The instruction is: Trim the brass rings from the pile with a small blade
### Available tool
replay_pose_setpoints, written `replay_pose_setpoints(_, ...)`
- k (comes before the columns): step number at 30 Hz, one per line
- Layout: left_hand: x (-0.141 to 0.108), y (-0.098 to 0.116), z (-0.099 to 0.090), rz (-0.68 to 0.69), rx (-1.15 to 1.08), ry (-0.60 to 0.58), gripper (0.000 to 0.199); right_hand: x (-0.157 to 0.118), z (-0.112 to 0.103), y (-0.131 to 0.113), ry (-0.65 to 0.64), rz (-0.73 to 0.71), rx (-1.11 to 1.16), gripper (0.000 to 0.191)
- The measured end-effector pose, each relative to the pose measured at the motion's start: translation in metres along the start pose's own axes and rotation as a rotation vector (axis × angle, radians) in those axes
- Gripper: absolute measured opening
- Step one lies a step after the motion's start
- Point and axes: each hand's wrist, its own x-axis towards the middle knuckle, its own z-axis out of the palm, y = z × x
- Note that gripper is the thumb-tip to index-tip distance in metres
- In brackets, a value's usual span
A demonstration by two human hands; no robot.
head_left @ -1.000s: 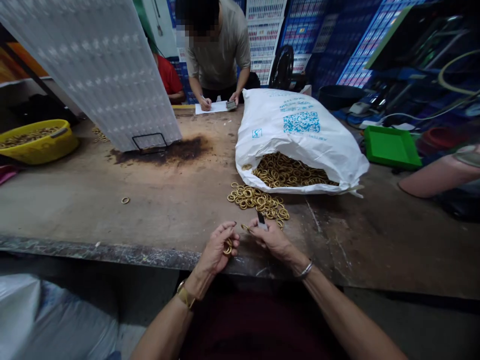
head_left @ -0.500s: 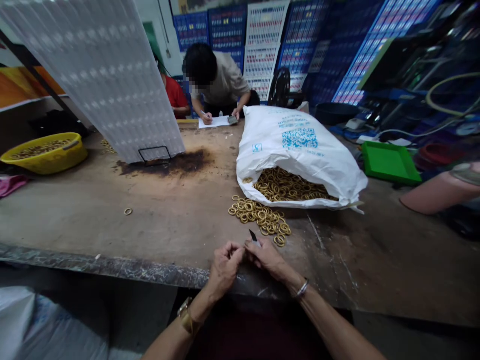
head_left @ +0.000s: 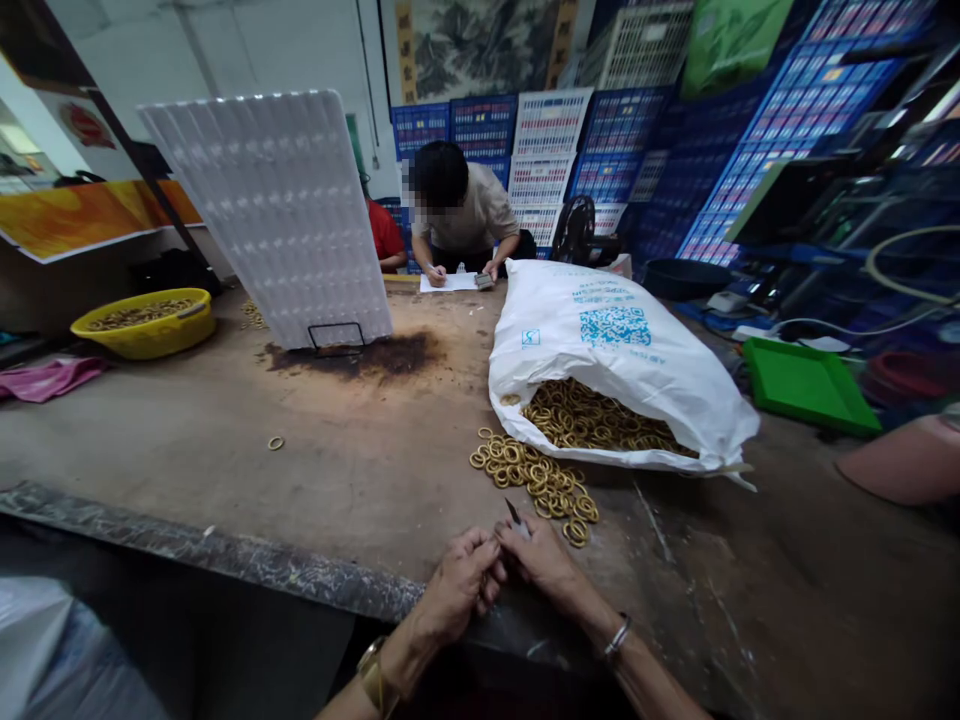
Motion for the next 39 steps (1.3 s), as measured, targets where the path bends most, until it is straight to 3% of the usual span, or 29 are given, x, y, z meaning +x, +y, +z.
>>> replay_pose_setpoints(7,-0.002,0.001,-0.001,0.021,-0.149,-0.034,0.042,0.004,-0.001,-0.002,0.018,-0.075,-0.065,0.027)
replay_pose_setpoints(12,-0.009,0.005,-0.001,0.105,-0.155,0.012,0.039,-0.003,-0.004,0.003,0.178,-0.239,-0.311,0.019)
replay_pose_setpoints(17,-0.01,0.001,-0.004,0.2,-0.004,0.065,0.036,-0.02,-0.002,0.008,0.045,-0.416,-0.566,0.01)
replay_pose_setpoints(29,-0.018,0.008,0.001,0.211,0.109,0.116,0.042,-0.027,0.002,0.001,0.019,-0.405,-0.63,0.009)
replay_pose_setpoints(35,-0.022,0.009,0.003,0.24,0.1,0.127,0.044,-0.028,0.0,-0.007,-0.084,-0.353,-0.614,0.009)
replay_pose_setpoints(39,-0.031,0.007,0.003,0.199,0.12,0.067,0.041,-0.025,-0.003,-0.004,0.024,-0.285,-0.814,0.012)
